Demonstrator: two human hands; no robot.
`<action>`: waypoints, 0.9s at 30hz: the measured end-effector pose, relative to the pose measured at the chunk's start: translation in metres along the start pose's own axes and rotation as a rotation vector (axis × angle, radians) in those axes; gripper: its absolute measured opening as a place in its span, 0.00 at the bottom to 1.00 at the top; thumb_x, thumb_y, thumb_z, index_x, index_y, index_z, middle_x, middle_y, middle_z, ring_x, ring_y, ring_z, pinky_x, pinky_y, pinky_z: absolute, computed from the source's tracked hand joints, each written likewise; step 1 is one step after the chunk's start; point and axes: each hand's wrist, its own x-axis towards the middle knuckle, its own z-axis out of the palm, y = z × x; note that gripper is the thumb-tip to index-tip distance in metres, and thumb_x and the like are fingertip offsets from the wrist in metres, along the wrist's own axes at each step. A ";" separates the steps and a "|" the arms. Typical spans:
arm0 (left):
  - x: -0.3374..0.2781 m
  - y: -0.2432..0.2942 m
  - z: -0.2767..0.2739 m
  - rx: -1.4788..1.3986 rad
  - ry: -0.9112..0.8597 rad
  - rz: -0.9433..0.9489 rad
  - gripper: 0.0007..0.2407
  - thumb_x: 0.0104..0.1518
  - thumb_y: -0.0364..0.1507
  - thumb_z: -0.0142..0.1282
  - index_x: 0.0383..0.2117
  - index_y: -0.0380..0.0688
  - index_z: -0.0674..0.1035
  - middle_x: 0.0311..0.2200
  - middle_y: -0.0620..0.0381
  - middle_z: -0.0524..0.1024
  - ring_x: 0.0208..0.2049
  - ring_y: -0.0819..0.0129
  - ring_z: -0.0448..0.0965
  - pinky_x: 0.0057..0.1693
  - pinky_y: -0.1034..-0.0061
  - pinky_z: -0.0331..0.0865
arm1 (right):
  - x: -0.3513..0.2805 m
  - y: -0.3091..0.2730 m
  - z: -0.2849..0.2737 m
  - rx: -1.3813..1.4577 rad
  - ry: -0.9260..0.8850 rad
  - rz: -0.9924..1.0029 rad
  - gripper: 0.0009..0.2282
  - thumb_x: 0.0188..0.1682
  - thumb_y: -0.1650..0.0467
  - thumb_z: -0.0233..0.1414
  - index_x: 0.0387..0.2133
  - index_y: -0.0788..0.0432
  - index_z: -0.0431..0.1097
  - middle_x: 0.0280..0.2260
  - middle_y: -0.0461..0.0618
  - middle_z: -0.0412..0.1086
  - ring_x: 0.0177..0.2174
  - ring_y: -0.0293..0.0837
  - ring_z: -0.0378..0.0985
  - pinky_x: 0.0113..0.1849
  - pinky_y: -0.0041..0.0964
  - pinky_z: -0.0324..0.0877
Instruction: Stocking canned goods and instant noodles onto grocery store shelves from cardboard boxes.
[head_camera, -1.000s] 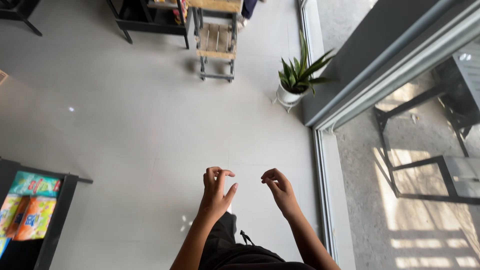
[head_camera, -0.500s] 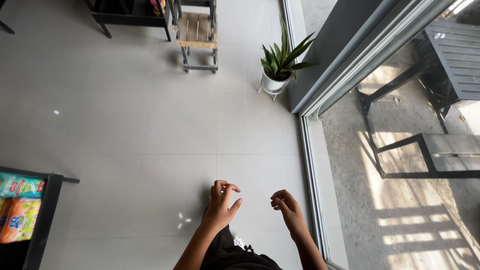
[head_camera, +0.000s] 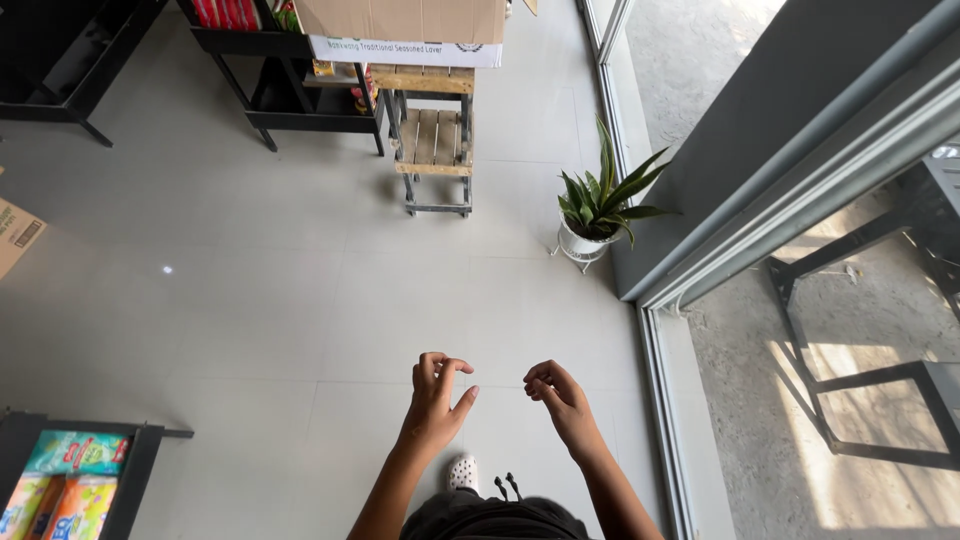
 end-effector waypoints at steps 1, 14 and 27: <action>0.013 -0.002 -0.002 0.002 -0.002 -0.001 0.12 0.57 0.32 0.62 0.45 0.52 0.74 0.51 0.54 0.62 0.53 0.54 0.65 0.50 0.61 0.73 | 0.012 -0.001 -0.001 0.003 0.000 0.001 0.06 0.54 0.71 0.48 0.35 0.61 0.72 0.31 0.48 0.72 0.36 0.39 0.75 0.42 0.37 0.73; 0.240 -0.002 0.052 -0.003 -0.077 0.039 0.13 0.55 0.31 0.62 0.44 0.51 0.74 0.50 0.53 0.61 0.51 0.54 0.65 0.48 0.63 0.72 | 0.222 0.007 -0.099 0.086 0.049 -0.025 0.05 0.53 0.73 0.48 0.36 0.63 0.71 0.33 0.48 0.72 0.36 0.39 0.74 0.43 0.36 0.71; 0.497 0.083 0.112 -0.081 0.018 0.028 0.14 0.55 0.29 0.62 0.45 0.50 0.74 0.51 0.51 0.63 0.51 0.52 0.65 0.48 0.61 0.72 | 0.487 -0.043 -0.268 -0.046 -0.081 -0.122 0.05 0.54 0.73 0.49 0.38 0.63 0.71 0.34 0.48 0.72 0.37 0.38 0.74 0.43 0.35 0.70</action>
